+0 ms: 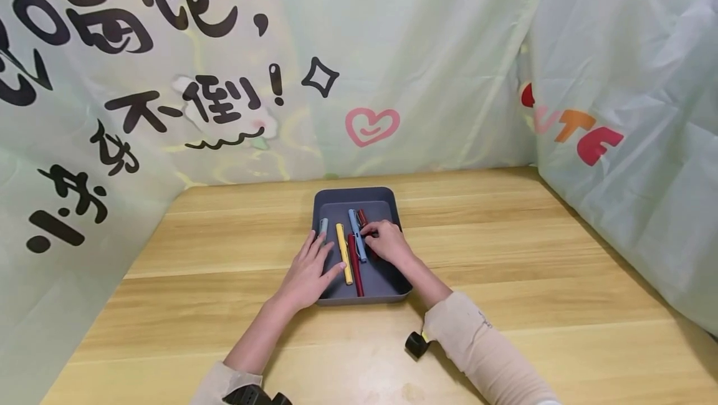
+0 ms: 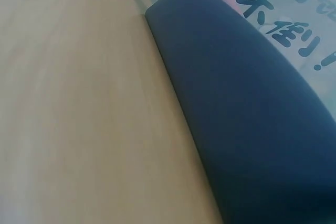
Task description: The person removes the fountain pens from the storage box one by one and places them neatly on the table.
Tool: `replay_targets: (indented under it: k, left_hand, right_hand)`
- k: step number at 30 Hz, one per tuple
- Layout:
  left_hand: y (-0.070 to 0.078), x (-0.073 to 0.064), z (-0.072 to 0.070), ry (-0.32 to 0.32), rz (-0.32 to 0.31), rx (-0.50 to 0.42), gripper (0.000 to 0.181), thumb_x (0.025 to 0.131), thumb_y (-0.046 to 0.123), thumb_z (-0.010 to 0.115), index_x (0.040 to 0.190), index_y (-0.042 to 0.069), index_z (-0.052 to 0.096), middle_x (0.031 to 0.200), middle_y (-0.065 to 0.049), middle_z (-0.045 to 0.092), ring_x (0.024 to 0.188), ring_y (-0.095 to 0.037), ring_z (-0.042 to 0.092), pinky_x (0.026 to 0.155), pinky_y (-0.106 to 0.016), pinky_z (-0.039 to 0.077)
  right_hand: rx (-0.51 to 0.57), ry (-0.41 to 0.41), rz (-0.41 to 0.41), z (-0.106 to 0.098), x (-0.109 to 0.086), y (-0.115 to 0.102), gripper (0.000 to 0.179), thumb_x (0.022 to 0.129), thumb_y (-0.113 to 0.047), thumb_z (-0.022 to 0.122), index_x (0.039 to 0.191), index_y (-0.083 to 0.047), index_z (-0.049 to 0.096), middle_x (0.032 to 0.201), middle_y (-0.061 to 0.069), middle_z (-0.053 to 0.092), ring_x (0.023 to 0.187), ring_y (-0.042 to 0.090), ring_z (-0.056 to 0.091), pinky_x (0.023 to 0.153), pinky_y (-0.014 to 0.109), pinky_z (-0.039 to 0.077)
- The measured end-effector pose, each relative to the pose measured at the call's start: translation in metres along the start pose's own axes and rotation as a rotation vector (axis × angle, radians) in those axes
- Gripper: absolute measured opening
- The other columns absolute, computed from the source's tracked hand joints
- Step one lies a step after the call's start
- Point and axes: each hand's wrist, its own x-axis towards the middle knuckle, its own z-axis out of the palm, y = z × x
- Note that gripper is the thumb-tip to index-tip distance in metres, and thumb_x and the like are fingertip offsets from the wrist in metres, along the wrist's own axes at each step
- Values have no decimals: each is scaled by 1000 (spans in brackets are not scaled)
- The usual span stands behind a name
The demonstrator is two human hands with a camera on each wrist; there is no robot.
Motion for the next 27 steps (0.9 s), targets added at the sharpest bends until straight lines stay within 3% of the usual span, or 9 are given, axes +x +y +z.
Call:
replay_targets:
  k: [9,15,18,27]
  left_hand:
    - [0,-1,-1,-6,-1,-5,67,94,54,37,138,3,41,149,-12,21,137,-28,1,106,-49,14]
    - [1,-1,-1,-2,0,-17,66,94,53,39,138,3,41,149,-12,21,137,-27,1,106,-49,14]
    - [1,-1,-2,-6,-1,-18,66,94,52,39,138,3,41,149,-12,21,137,-27,0,106,-49,13]
    - [1,-1,-2,-7,-5,-14,66,94,52,39,138,3,41,149,-12,20,137,-27,2,106,-49,14]
  right_hand:
    - [103,-7,22,1,1,1,19,87,-4,54,97,-7,70,80,9,57,55,15,53,49,26,44]
    - [59,-5,12,0,1,0,16,83,-9,64,98,-9,70,101,11,61,78,20,53,66,32,44]
    - [49,-9,9,0,2,0,16,82,-10,68,98,-10,70,101,10,62,82,21,54,72,34,44]
    - [73,-18,9,1,2,1,16,83,-7,67,99,-9,70,95,7,63,71,16,54,61,28,44]
